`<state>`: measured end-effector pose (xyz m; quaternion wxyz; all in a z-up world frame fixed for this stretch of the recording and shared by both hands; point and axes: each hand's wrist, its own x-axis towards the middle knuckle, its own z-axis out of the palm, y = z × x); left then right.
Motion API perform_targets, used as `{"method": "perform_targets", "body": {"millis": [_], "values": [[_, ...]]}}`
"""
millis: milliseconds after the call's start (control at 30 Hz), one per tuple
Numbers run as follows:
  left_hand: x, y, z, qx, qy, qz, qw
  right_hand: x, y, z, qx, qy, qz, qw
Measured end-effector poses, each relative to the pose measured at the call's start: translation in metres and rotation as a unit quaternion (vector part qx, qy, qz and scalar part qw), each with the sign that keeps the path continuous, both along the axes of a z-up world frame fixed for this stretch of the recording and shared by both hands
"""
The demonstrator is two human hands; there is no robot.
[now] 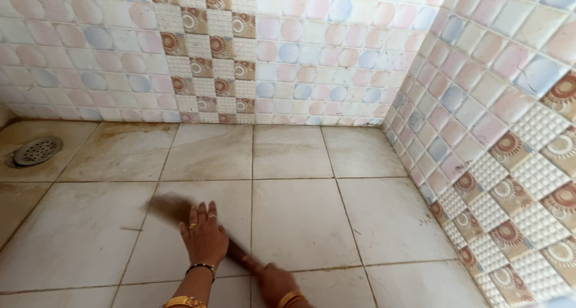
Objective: The person sweeps a tiled floor using a hand broom made of sticks, moving debris toward a central area near a floor drain. They also handle a mug and place it into a bucket of water.
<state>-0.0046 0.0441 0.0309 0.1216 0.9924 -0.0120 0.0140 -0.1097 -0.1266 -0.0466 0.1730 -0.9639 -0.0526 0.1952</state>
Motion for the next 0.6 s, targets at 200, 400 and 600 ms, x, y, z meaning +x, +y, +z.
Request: {"method": "perform_targets", "body": {"millis": [200, 400, 600], "values": [[-0.005, 0.004, 0.006, 0.004, 0.022, 0.006, 1.000, 0.022, -0.055, 0.016, 0.023, 0.007, -0.285, 0.958], [-0.004, 0.008, 0.003, 0.014, 0.049, 0.016, 0.999, 0.026, -0.034, -0.029, 0.129, -0.022, -0.315, 0.940], [-0.007, -0.010, 0.012, -0.003, 0.027, -0.007, 1.000, 0.003, 0.011, -0.020, 0.138, -0.022, -0.077, 0.987]]}}
